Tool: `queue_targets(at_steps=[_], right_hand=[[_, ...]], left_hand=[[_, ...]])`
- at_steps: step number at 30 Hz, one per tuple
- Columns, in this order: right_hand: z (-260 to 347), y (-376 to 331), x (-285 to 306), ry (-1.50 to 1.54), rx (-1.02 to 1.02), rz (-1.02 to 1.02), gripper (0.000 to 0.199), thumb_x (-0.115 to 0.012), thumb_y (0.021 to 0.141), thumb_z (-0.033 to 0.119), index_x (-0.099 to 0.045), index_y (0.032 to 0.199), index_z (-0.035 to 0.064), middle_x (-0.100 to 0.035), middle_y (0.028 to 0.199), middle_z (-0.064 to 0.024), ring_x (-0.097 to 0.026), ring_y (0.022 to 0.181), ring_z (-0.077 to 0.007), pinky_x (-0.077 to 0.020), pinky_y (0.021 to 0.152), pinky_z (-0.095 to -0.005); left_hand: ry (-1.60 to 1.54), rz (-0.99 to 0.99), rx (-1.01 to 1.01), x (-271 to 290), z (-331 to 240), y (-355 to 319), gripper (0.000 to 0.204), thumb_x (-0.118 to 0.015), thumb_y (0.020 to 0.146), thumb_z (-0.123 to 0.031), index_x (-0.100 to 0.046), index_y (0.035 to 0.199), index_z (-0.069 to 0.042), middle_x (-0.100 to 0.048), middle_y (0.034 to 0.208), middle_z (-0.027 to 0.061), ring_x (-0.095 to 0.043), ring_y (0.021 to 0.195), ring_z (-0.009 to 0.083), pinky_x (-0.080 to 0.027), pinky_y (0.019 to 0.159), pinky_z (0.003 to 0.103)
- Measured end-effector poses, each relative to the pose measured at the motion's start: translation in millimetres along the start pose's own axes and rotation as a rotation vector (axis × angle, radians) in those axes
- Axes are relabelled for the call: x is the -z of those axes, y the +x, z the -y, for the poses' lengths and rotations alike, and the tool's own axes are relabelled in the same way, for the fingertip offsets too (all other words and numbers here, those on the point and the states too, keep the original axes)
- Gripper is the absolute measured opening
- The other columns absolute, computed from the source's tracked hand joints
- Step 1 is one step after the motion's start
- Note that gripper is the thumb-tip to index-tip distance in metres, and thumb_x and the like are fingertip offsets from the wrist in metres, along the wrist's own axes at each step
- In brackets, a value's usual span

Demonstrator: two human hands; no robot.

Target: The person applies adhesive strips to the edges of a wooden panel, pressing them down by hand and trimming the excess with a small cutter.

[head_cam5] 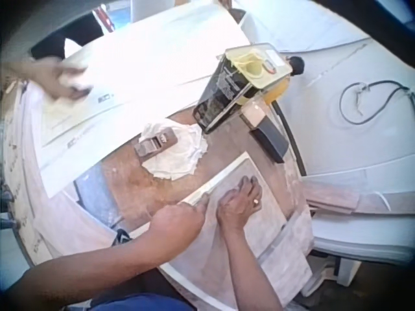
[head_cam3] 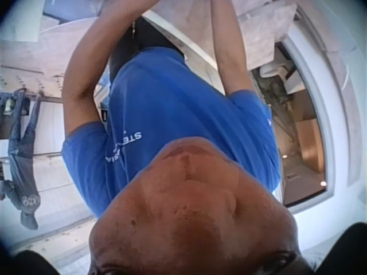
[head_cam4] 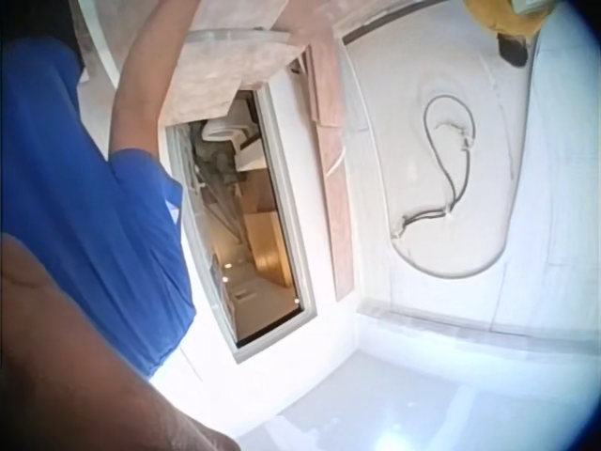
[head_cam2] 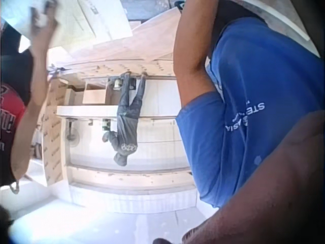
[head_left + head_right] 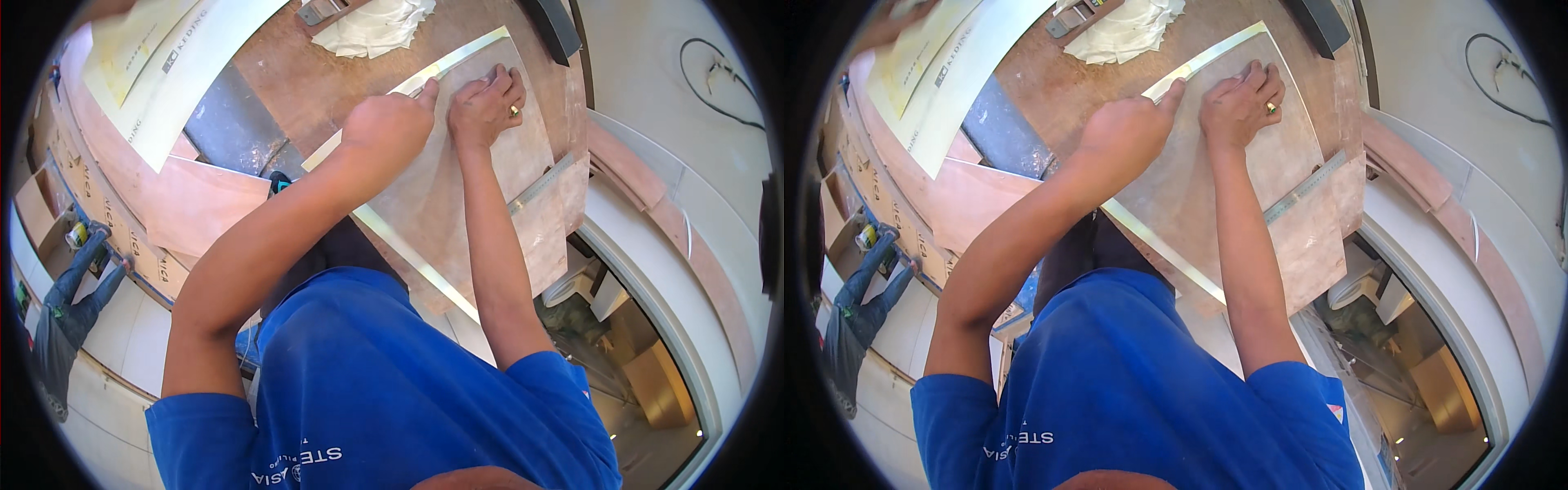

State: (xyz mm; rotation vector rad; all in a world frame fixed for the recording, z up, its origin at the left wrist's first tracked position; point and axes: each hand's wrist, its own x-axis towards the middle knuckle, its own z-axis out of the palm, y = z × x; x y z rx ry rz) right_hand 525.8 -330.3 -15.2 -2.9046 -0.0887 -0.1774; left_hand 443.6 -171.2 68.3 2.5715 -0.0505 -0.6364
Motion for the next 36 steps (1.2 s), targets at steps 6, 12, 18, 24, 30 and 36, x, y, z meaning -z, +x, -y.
queue_targets(at_steps=[6,12,18,24,30,36], right_hand=[[-3,-1,-3,-0.008,0.042,-0.041,0.045,-0.047,0.096,0.022,-0.052,0.135,0.0,-0.037,0.155,-0.0207,-0.029,0.145,-0.0385,-0.0212,0.112,-0.0591],[-7,-1,-6,-0.023,0.052,-0.067,0.044,-0.048,0.095,0.021,-0.052,0.134,0.0005,-0.039,0.153,-0.0208,-0.031,0.143,-0.039,-0.0232,0.11,-0.0597],[-3,-5,-5,-0.044,0.076,-0.085,0.044,-0.049,0.094,0.021,-0.053,0.134,0.0025,-0.041,0.151,-0.0208,-0.033,0.142,-0.0388,-0.0252,0.108,-0.0591],[-2,-5,-8,-0.036,0.076,-0.111,0.042,-0.05,0.093,0.021,-0.054,0.131,0.0026,-0.043,0.149,-0.0215,-0.035,0.141,-0.0388,-0.027,0.107,-0.0599],[-7,-8,-5,0.017,0.06,-0.097,0.046,-0.048,0.097,0.026,-0.054,0.138,0.004,-0.041,0.153,-0.0225,-0.035,0.143,-0.0405,-0.0264,0.109,-0.0621],[26,-52,-10,0.043,0.13,-0.008,0.054,-0.045,0.101,0.025,-0.043,0.149,0.0002,-0.033,0.16,-0.0267,-0.027,0.148,-0.0478,-0.0214,0.113,-0.0642]], left_hand=[[0.021,-0.048,-0.033,-4,5,-6,0.066,-0.054,0.092,-0.004,-0.041,0.156,-0.007,-0.072,0.087,0.015,-0.073,0.08,0.0324,-0.06,0.066,0.044],[0.045,0.013,0.002,-2,7,-27,0.063,-0.052,0.093,-0.005,-0.041,0.155,-0.006,-0.071,0.087,0.0167,-0.072,0.085,0.0324,-0.059,0.069,0.045],[-0.056,0.046,0.068,-1,15,-44,0.065,-0.052,0.093,-0.003,-0.039,0.157,-0.006,-0.07,0.087,0.0169,-0.072,0.084,0.033,-0.058,0.068,0.046],[0.045,0.025,0.033,-10,26,-77,0.067,-0.054,0.091,-0.003,-0.04,0.156,-0.006,-0.07,0.085,0.0162,-0.071,0.078,0.0327,-0.058,0.065,0.045],[0.042,-0.065,0.014,-18,26,-80,0.064,-0.055,0.09,-0.003,-0.044,0.154,-0.003,-0.07,0.083,0.0146,-0.072,0.079,0.03,-0.057,0.062,0.044],[0.038,-0.039,0.019,-19,22,-76,0.062,-0.055,0.091,-0.003,-0.045,0.153,-0.003,-0.071,0.084,0.0147,-0.072,0.076,0.03,-0.056,0.06,0.044]])
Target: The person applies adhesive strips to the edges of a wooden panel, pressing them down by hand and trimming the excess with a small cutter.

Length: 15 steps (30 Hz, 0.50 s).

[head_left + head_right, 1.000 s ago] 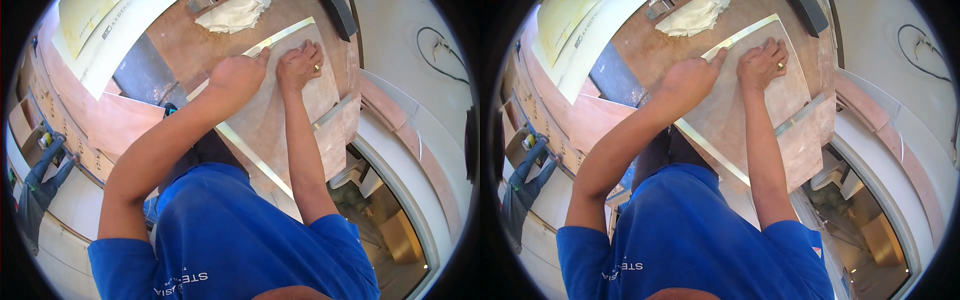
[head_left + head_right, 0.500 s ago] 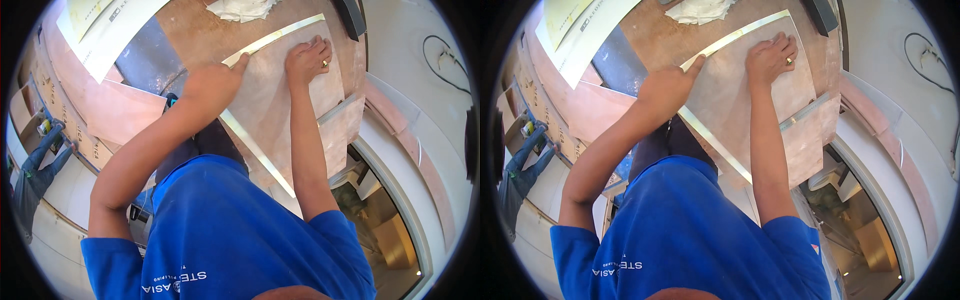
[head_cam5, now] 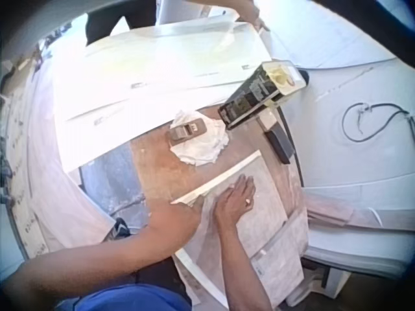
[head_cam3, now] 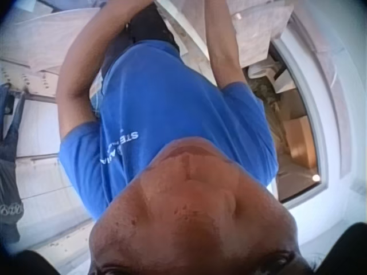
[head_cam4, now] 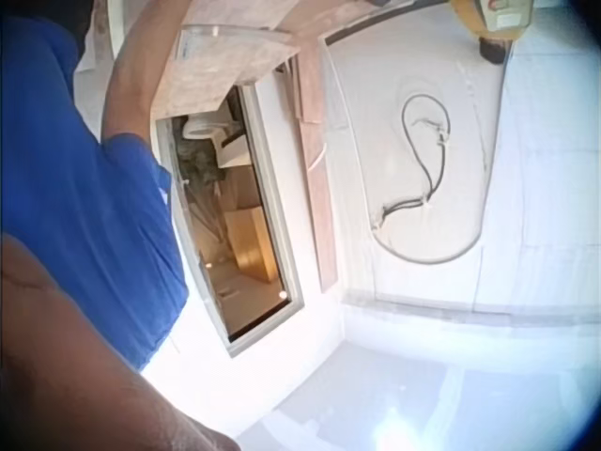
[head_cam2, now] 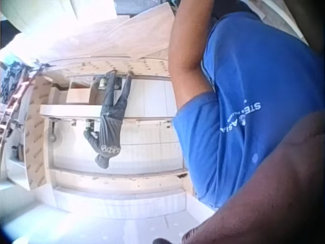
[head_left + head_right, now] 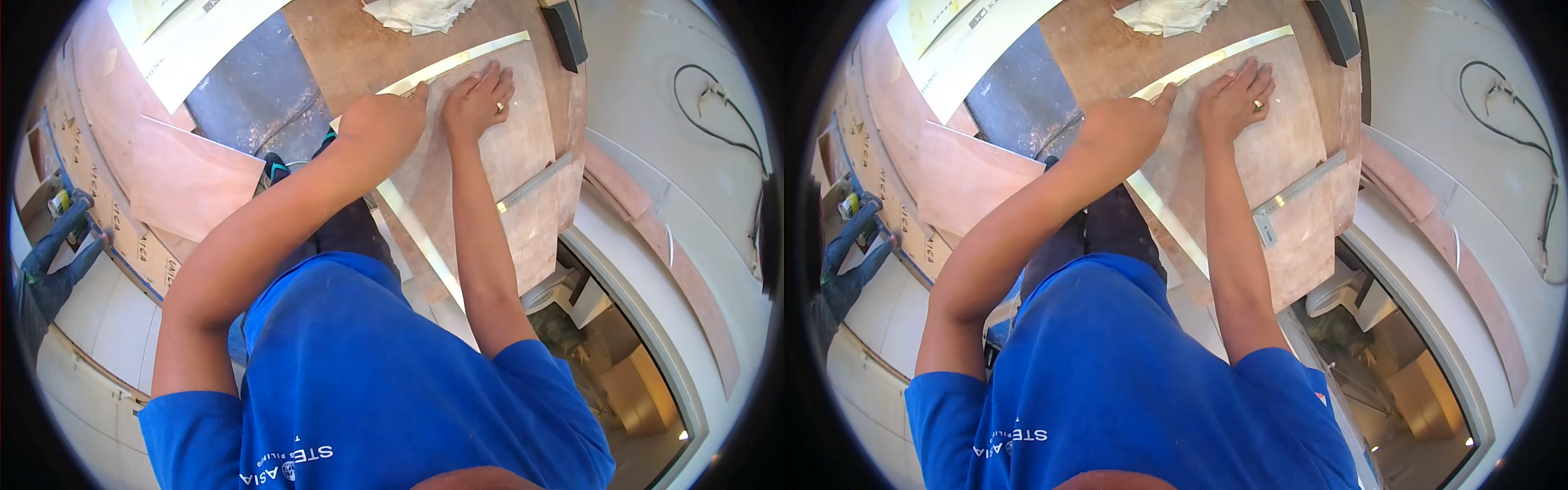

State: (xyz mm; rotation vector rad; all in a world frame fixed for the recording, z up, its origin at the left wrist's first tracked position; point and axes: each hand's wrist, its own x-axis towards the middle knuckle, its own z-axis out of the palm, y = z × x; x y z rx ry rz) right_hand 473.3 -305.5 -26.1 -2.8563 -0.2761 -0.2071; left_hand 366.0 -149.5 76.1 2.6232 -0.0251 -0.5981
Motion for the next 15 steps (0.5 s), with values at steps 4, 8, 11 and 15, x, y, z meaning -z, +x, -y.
queue_targets(at_steps=[4,8,11,15], right_hand=[[11,-4,3,-0.055,-0.027,-0.006,0.053,-0.045,0.101,0.022,-0.043,0.148,-0.0029,-0.033,0.16,-0.0272,-0.026,0.148,-0.0483,-0.0202,0.114,-0.0631],[11,-3,1,-0.061,0.005,-0.052,0.052,-0.046,0.1,0.02,-0.044,0.147,-0.0031,-0.034,0.159,-0.0274,-0.026,0.148,-0.0478,-0.0202,0.115,-0.0623],[11,-8,0,-0.068,-0.023,-0.043,0.052,-0.046,0.1,0.019,-0.044,0.146,-0.0027,-0.035,0.158,-0.0274,-0.027,0.148,-0.0475,-0.0212,0.114,-0.0621],[8,-10,3,-0.026,-0.028,-0.019,0.052,-0.045,0.101,0.022,-0.044,0.147,-0.0023,-0.035,0.158,-0.0276,-0.026,0.148,-0.0476,-0.0207,0.115,-0.0621]], left_hand=[[-0.066,-0.046,0.016,-7,9,-13,0.063,-0.056,0.091,-0.004,-0.045,0.153,-0.005,-0.071,0.084,0.0152,-0.073,0.076,0.0318,-0.058,0.063,0.045],[-0.069,-0.017,0.082,-2,18,-48,0.065,-0.057,0.089,-0.005,-0.045,0.153,-0.005,-0.071,0.083,0.0154,-0.073,0.076,0.0312,-0.059,0.063,0.045],[0.005,-0.001,0.056,-3,18,-54,0.066,-0.059,0.088,-0.005,-0.046,0.152,-0.005,-0.071,0.083,0.0156,-0.073,0.073,0.0306,-0.059,0.061,0.044],[0.047,-0.051,0.016,-12,17,-54,0.067,-0.06,0.086,-0.004,-0.047,0.152,-0.004,-0.071,0.081,0.0146,-0.072,0.069,0.0294,-0.058,0.058,0.042]])
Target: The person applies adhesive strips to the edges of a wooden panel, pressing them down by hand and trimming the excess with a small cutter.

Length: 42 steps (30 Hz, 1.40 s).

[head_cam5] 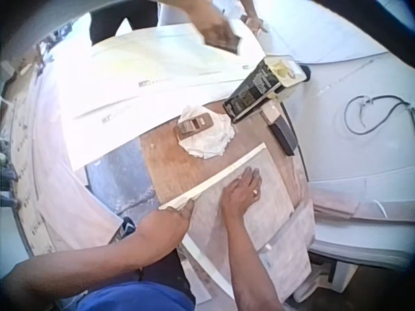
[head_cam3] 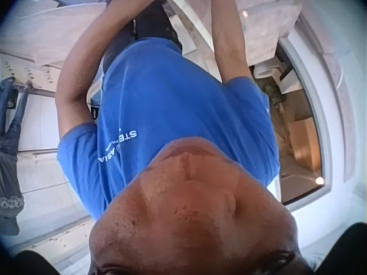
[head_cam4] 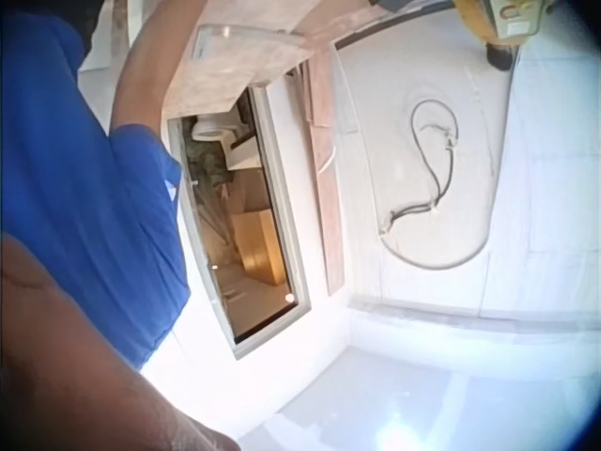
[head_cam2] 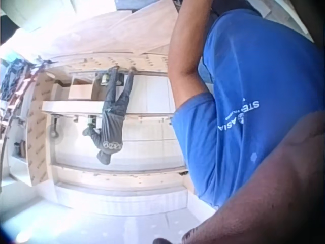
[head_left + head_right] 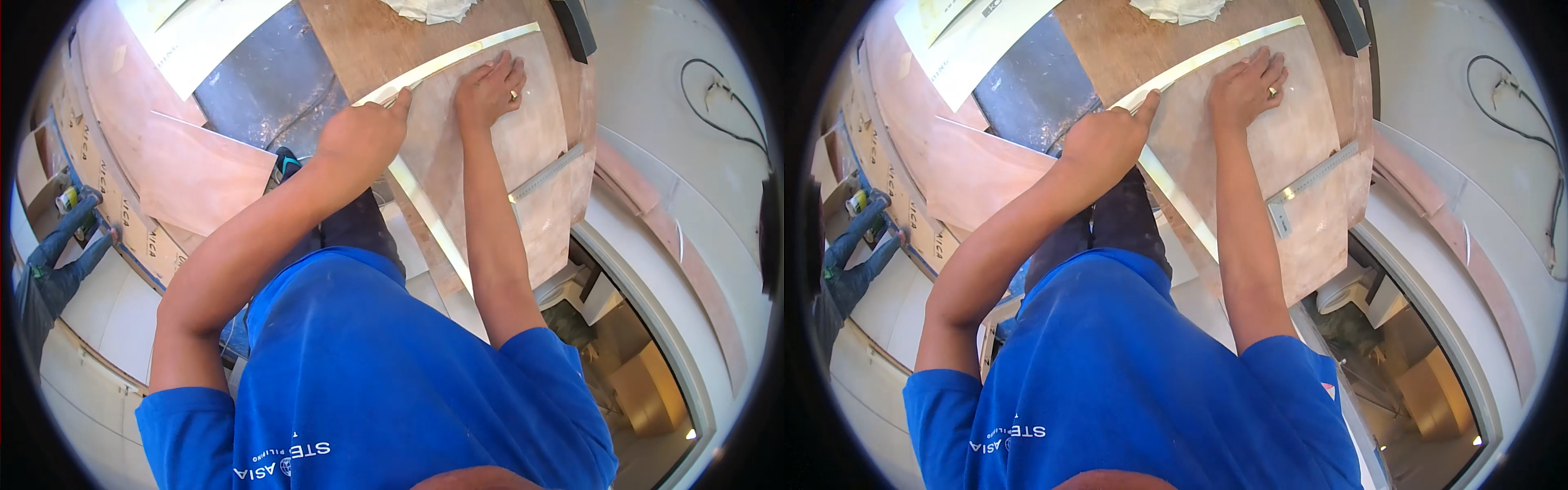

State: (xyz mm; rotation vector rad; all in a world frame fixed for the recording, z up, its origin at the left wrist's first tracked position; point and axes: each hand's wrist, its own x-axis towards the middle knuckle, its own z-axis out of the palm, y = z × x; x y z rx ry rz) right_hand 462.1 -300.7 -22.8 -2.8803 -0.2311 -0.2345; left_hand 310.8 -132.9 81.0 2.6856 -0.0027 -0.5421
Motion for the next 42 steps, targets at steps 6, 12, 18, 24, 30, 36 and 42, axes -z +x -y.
queue_targets(at_steps=[6,12,18,24,30,36,42], right_hand=[[28,-38,1,0.035,0.014,0.04,0.053,-0.043,0.102,0.023,-0.041,0.149,-0.0021,-0.031,0.161,-0.0284,-0.023,0.149,-0.0501,-0.0172,0.116,-0.0648],[31,-40,6,0.01,0.004,0.065,0.053,-0.041,0.103,0.022,-0.038,0.15,-0.0021,-0.03,0.161,-0.0287,-0.022,0.149,-0.0515,-0.0159,0.117,-0.0657],[30,-39,3,0.008,0.022,0.029,0.052,-0.041,0.102,0.021,-0.039,0.149,-0.0008,-0.03,0.16,-0.028,-0.024,0.148,-0.051,-0.0168,0.116,-0.0648],[32,-39,-1,-0.027,0.03,-0.001,0.052,-0.042,0.102,0.021,-0.04,0.149,-0.0005,-0.032,0.16,-0.0276,-0.025,0.147,-0.0508,-0.0179,0.115,-0.0648],[30,-41,-3,-0.031,0.067,-0.026,0.051,-0.043,0.102,0.021,-0.042,0.148,-0.0008,-0.035,0.157,-0.0293,-0.028,0.145,-0.052,-0.0192,0.114,-0.0645],[31,-39,-5,-0.013,0.081,-0.009,0.051,-0.043,0.102,0.02,-0.042,0.148,-0.0012,-0.034,0.157,-0.0298,-0.029,0.145,-0.0522,-0.0205,0.114,-0.0644],[28,-56,7,-0.018,0.042,0.028,0.05,-0.043,0.102,0.019,-0.041,0.148,-0.0005,-0.033,0.158,-0.0295,-0.028,0.146,-0.0509,-0.0198,0.115,-0.064]], left_hand=[[-0.011,0.014,-0.025,1,4,2,0.067,-0.06,0.086,-0.005,-0.048,0.152,-0.004,-0.071,0.079,0.0125,-0.073,0.07,0.0276,-0.058,0.057,0.04],[-0.101,0.052,0.03,3,13,-15,0.067,-0.056,0.09,-0.007,-0.042,0.156,-0.008,-0.071,0.086,0.0161,-0.073,0.079,0.0321,-0.059,0.064,0.045],[-0.09,0.131,0.073,9,17,-36,0.065,-0.056,0.092,-0.01,-0.042,0.156,-0.007,-0.07,0.086,0.0169,-0.072,0.081,0.0344,-0.058,0.067,0.047],[-0.092,0.039,0.075,-5,14,-38,0.061,-0.058,0.092,-0.013,-0.047,0.152,-0.004,-0.07,0.084,0.0166,-0.072,0.077,0.0323,-0.058,0.062,0.045],[-0.056,0.071,0.045,-3,19,-40,0.06,-0.058,0.093,-0.014,-0.048,0.152,-0.007,-0.07,0.082,0.0148,-0.073,0.076,0.0291,-0.058,0.061,0.042],[-0.217,0.141,0.199,-24,61,-128,0.061,-0.058,0.089,-0.011,-0.048,0.15,-0.008,-0.07,0.084,0.0191,-0.071,0.082,0.039,-0.056,0.07,0.048],[-0.003,0.423,0.685,12,114,-331,0.073,-0.053,0.092,-0.003,-0.033,0.161,-0.019,-0.068,0.083,0.026,-0.068,0.076,0.044,-0.051,0.067,0.054]])
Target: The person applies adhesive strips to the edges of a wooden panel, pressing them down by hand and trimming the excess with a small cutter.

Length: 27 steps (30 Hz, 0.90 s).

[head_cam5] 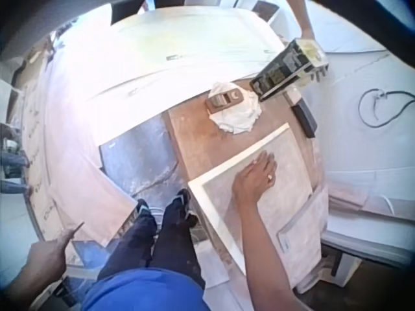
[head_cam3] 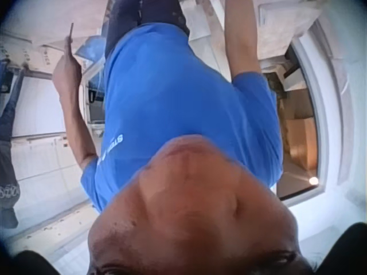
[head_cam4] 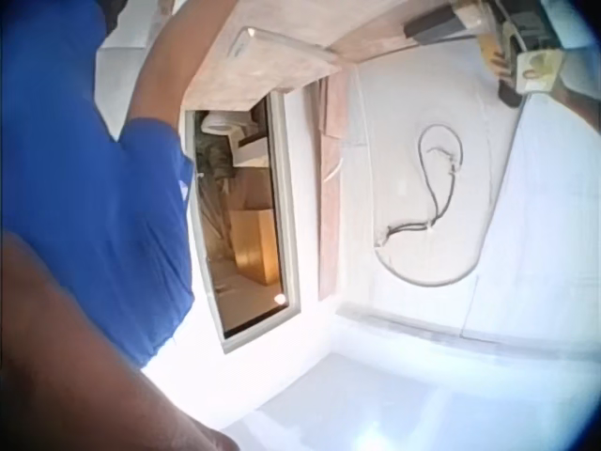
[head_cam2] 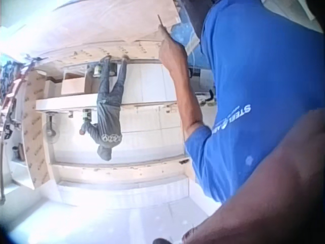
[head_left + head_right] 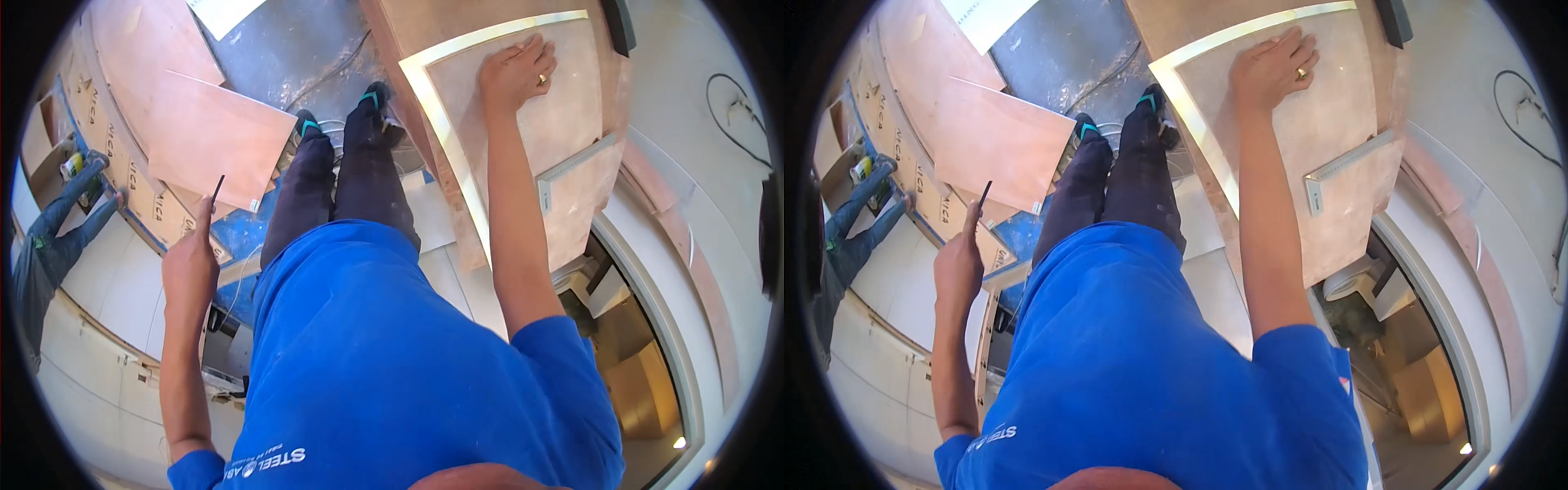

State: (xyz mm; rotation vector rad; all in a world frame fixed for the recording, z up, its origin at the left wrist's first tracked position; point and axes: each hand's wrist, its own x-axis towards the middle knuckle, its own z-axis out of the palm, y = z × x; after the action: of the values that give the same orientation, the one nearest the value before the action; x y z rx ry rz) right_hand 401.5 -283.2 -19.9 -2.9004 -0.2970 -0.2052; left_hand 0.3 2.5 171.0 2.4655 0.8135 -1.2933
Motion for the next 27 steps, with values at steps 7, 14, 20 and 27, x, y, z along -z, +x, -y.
queue_targets(at_steps=[7,14,20,27], right_hand=[[0,16,-8,0.076,0.057,-0.042,0.05,-0.049,0.099,0.02,-0.045,0.145,-0.0013,-0.04,0.153,-0.0263,-0.03,0.147,-0.0445,-0.0203,0.116,-0.0616],[43,-4,49,0.302,0.84,0.468,0.054,-0.075,0.086,0.028,-0.061,0.135,0.0111,-0.054,0.142,-0.0132,-0.047,0.138,-0.0319,-0.0282,0.112,-0.0567],[15,27,47,0.21,0.589,0.481,0.067,-0.081,0.082,0.037,-0.059,0.141,0.0148,-0.05,0.149,-0.012,-0.042,0.144,-0.0309,-0.0304,0.113,-0.0571],[-10,8,47,0.208,0.583,0.535,0.087,-0.087,0.074,0.048,-0.054,0.147,0.0145,-0.036,0.161,-0.0193,-0.032,0.149,-0.0416,-0.0284,0.115,-0.0621]], left_hand=[[-0.724,-0.274,-0.296,-68,-39,128,0.042,-0.051,0.101,-0.011,-0.05,0.142,-0.004,-0.068,0.089,0.0268,-0.064,0.075,0.0463,-0.049,0.068,0.053],[-1.921,0.067,-0.212,-75,-120,152,0.027,-0.066,0.098,-0.013,-0.057,0.122,-0.004,-0.066,0.081,0.0052,-0.052,0.05,0.0115,-0.038,0.043,0.025],[-2.237,-0.09,-0.351,-47,-219,192,0.025,-0.071,0.094,-0.007,-0.056,0.113,-0.002,-0.066,0.094,0.008,-0.063,0.075,0.0134,-0.052,0.062,0.028],[-2.233,-0.303,-0.259,-26,-285,226,0.019,-0.072,0.09,-0.001,-0.057,0.102,-0.004,-0.065,0.094,0.008,-0.064,0.077,0.0154,-0.053,0.064,0.029]])
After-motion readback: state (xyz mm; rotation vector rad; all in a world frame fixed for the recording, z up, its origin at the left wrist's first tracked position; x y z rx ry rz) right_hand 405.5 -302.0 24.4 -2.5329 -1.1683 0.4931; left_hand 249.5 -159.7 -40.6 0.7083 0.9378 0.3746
